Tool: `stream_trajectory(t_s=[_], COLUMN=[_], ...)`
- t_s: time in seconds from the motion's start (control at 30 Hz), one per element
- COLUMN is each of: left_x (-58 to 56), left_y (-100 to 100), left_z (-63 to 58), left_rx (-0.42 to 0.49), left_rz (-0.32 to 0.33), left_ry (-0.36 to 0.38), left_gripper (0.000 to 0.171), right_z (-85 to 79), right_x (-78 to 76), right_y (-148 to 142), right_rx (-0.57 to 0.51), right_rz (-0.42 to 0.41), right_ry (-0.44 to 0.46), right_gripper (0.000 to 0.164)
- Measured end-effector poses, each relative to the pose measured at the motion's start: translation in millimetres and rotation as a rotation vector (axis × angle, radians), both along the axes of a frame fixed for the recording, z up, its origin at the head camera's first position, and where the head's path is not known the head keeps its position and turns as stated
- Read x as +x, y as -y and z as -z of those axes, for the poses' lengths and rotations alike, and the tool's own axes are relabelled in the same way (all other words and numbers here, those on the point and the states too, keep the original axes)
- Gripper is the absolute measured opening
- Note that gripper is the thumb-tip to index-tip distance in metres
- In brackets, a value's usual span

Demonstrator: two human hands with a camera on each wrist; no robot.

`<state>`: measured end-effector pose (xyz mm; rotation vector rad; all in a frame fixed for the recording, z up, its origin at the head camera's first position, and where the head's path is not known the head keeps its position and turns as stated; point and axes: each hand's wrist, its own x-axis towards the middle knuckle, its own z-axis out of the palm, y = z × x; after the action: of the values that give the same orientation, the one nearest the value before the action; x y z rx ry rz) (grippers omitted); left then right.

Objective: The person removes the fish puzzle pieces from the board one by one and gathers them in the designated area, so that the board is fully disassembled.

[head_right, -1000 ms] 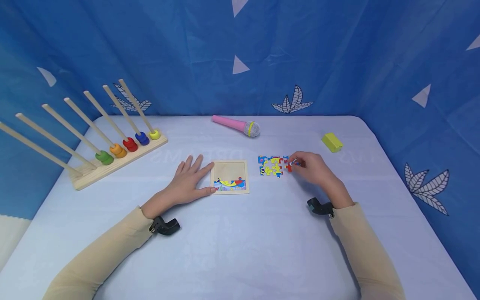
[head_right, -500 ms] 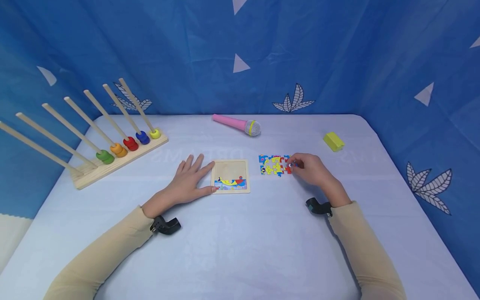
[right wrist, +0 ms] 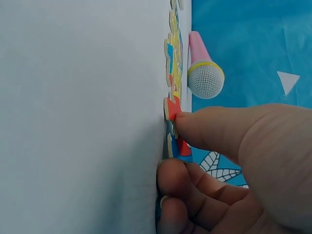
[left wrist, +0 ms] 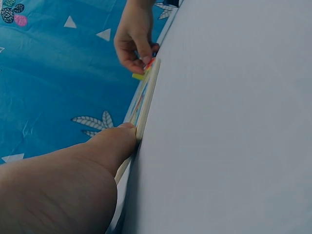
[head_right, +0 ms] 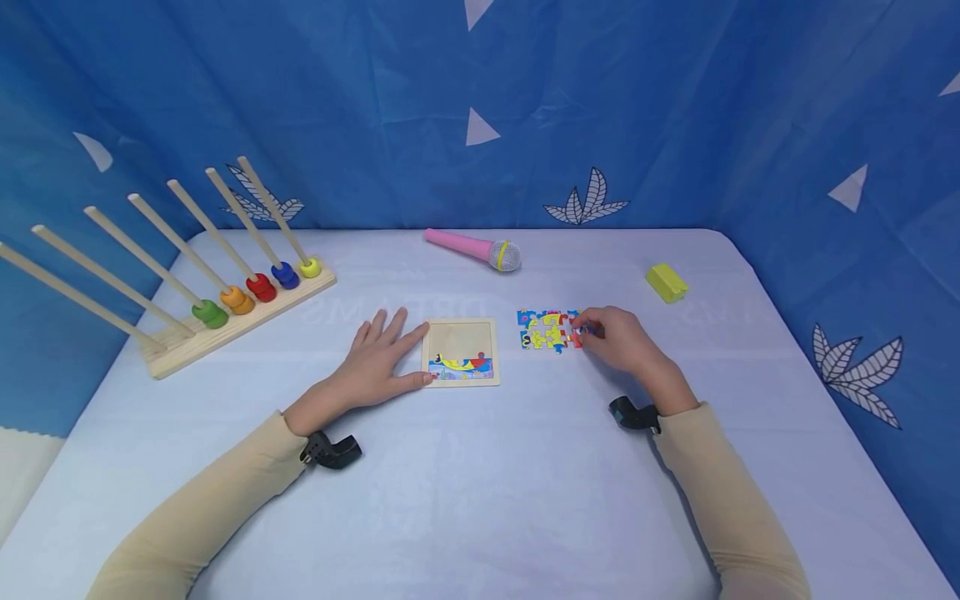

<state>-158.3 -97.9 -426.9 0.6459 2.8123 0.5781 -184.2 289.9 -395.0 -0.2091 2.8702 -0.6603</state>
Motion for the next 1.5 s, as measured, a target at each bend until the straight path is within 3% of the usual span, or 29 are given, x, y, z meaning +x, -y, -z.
stream_trajectory(t_s=[1.03, 1.5], left_x=[-0.3, -0.2], left_y=[-0.1, -0.8], left_z=[0.1, 1.8], left_rx=[0.000, -0.002], left_rz=[-0.003, -0.007], left_ry=[-0.004, 0.001], left_gripper=[0.085, 0.086], right_z=[-1.8, 0.1], right_x=[0.8, 2.1], right_y=[2.5, -0.4], right_rx=[0.057, 0.016], right_rz=[-0.028, -0.020], right_ry=[-0.007, -0.009], right_gripper=[0.026, 0.027])
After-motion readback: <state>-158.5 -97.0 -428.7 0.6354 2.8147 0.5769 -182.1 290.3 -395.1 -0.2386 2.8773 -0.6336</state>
